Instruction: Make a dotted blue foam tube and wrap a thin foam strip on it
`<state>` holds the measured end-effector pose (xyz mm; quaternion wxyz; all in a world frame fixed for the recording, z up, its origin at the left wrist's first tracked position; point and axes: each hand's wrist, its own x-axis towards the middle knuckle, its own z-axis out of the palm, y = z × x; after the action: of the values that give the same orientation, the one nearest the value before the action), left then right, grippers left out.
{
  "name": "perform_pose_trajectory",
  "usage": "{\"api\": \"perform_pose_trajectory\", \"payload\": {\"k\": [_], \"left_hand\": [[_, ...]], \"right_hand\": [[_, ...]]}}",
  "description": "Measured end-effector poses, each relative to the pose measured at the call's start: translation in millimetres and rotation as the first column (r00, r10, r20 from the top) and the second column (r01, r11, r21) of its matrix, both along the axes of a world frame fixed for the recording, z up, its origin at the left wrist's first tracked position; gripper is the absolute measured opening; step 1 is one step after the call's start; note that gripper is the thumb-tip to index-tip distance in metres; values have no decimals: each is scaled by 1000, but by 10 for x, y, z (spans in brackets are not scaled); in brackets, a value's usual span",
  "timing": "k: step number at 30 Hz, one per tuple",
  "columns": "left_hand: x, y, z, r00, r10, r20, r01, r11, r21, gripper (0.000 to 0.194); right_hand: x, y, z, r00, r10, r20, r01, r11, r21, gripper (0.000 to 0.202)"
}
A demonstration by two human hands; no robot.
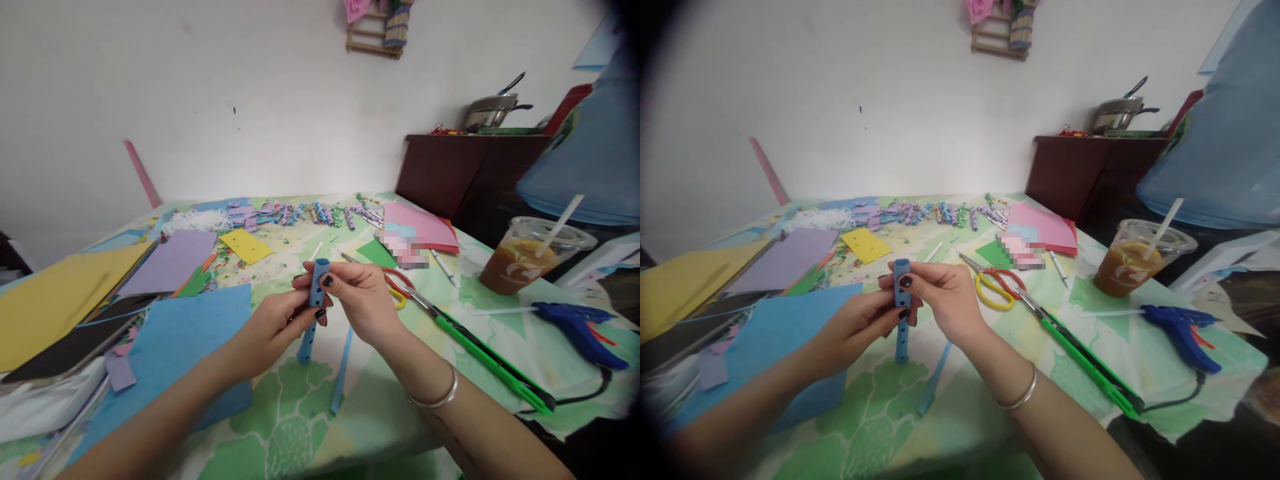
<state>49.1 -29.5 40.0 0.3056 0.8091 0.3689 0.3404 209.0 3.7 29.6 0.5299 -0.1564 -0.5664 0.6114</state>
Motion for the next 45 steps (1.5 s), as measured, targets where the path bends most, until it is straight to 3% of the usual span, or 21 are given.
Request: {"api": "perform_pose_trajectory", "payload": {"k": [6,14,21,26,32,36,45], "left_hand": [[-32,35,-13,999,-35,-11,35,998,-45,25],[-22,77,-102,998,-30,-51,27,997,-67,25],[-55,76,-75,997,-64,-40,59,993,-106,27],[-43,89,-67,999,-44,3,44,994,-100,27],[-33,97,-71,999,-37,39,39,997,-69,28],[-35,101,-86,998,-33,61,40,992,-119,27],[-35,96,-109,998,-58,10,59,991,-121,26]], "right_hand": [[12,29,13,998,60,-15,-61,995,-74,17],[19,42,42,986,-150,77,147,988,36,14],[-8,38,12,998,37,51,-37,999,-12,23],[24,60,24,986,88,139,-83,996,-43,27],[20,59,25,984,84,155,-78,996,-40,23],[20,56,25,984,72,166,-68,997,-29,29],[54,41,57,994,101,50,-98,994,-53,31]]}}
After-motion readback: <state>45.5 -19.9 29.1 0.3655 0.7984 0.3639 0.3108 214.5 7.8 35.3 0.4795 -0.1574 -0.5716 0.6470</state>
